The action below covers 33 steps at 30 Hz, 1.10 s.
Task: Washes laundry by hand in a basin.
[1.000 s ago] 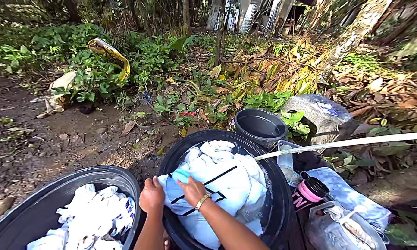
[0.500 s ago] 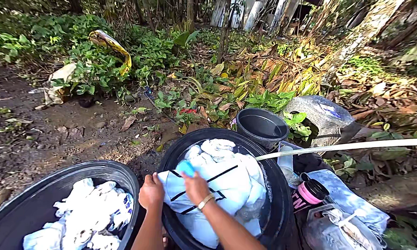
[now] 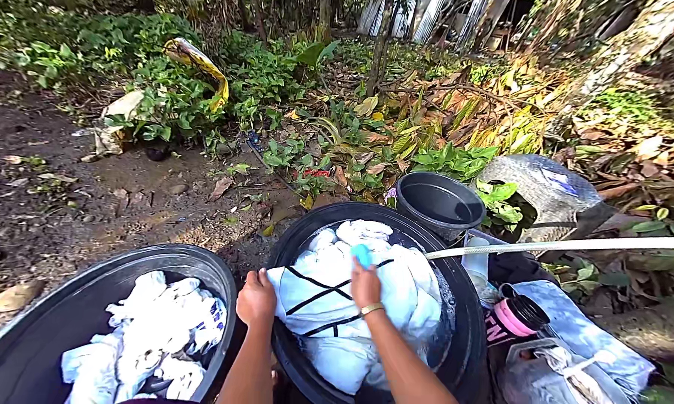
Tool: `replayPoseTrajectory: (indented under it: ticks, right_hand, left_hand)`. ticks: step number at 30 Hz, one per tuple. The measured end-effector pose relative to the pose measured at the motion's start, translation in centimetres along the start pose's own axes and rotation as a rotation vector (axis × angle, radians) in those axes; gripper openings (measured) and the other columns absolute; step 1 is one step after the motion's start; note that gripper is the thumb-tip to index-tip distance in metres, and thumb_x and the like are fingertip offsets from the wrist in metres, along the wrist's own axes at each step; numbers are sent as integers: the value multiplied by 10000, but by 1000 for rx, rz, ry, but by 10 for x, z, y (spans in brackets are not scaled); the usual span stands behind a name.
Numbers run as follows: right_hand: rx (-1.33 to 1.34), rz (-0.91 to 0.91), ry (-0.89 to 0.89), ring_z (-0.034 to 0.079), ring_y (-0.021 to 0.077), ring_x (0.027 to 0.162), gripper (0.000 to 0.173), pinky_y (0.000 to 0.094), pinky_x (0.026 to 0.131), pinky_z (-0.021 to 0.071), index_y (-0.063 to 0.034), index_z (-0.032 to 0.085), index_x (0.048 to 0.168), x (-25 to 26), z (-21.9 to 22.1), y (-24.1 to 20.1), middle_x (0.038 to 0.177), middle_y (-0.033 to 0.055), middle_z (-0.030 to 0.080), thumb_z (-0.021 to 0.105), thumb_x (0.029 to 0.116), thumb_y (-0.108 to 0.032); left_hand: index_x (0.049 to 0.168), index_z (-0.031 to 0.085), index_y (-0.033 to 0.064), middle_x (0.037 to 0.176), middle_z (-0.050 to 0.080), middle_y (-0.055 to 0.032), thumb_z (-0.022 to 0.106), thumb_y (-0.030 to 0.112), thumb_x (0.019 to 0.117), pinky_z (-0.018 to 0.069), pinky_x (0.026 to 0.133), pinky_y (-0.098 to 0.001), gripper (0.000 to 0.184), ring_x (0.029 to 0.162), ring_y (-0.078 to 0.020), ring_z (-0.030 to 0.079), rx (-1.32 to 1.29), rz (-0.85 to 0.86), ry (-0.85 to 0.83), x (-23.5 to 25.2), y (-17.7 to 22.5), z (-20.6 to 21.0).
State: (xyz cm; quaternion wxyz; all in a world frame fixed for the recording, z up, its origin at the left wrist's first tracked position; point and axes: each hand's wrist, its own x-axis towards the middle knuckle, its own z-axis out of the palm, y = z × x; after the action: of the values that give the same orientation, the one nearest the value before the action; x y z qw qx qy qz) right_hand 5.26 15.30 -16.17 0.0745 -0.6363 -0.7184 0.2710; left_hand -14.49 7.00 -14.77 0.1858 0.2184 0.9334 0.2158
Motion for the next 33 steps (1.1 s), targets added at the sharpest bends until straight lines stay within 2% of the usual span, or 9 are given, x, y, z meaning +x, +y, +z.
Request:
replayPoseTrajectory:
  ticks: [3,5,10,13,17,20,22,29,33]
  right_hand:
    - [197,-348,-114,681,400,1080,433,517,920,566,-225,598,1470,-51,52,-66,1291,291,626,517,1047,-184]
    - [73,-359,-169,693,414,1056,454,542,895,573,-276,570,1493,-52,75,-52,1318,297,611,496,1053,-192]
    - [-296,113,-66,654,465,1152,521,590,934,548,-260,446,1577,13,11,95,1449,309,524,440,1063,-176]
    - [-256,345,-2,620,444,1228,506,555,989,532,-253,425,1586,25,-21,122,1476,296,502,420,1083,-198]
    - [-97,104,28,648,445,1179,484,552,963,544,-182,478,1556,-4,-8,33,1427,309,545,450,1073,-160]
    - [47,-314,-105,691,409,1059,451,537,884,578,-256,588,1479,-55,39,-47,1298,288,623,503,1044,-173]
    - [-40,-382,-241,686,418,1069,461,556,884,570,-311,570,1490,-65,59,-49,1327,285,607,483,1056,-182]
    - [-232,347,-49,602,443,1261,508,586,1004,515,-243,454,1571,16,-23,114,1477,282,517,438,1067,-180]
    - [-149,344,89,622,445,1229,474,567,992,525,-195,485,1551,12,-38,84,1449,292,537,425,1082,-163]
  left_hand:
    - [1237,658,50,1157,701,-270,370,401,1124,497,914,-661,468,1147,-454,663,-30,11,12,2,-1,1]
    - [1250,656,51,1178,696,-271,361,406,1125,492,927,-664,478,1166,-455,655,-39,4,4,2,-2,2]
    - [1240,658,55,1175,698,-268,362,420,1122,492,922,-664,484,1166,-453,656,-19,8,2,2,-2,2]
    - [1247,660,67,1171,702,-262,367,416,1122,496,914,-661,473,1158,-450,661,-26,-2,12,2,-1,3]
    - [1243,658,56,1163,701,-271,356,404,1126,493,913,-667,475,1152,-460,661,-33,-4,14,3,-2,3]
    - [1235,661,49,1165,698,-281,357,409,1124,490,914,-677,484,1153,-468,659,-43,9,27,5,-4,5]
    - [1256,658,50,1181,695,-278,356,416,1123,486,929,-677,493,1164,-465,654,-51,8,26,5,-5,5]
    - [1251,659,55,1187,694,-277,357,414,1124,483,924,-680,487,1168,-466,652,-51,1,17,5,-4,3]
    - [1236,656,29,1168,689,-295,369,397,1124,482,928,-680,480,1163,-480,648,-77,12,22,6,-4,2]
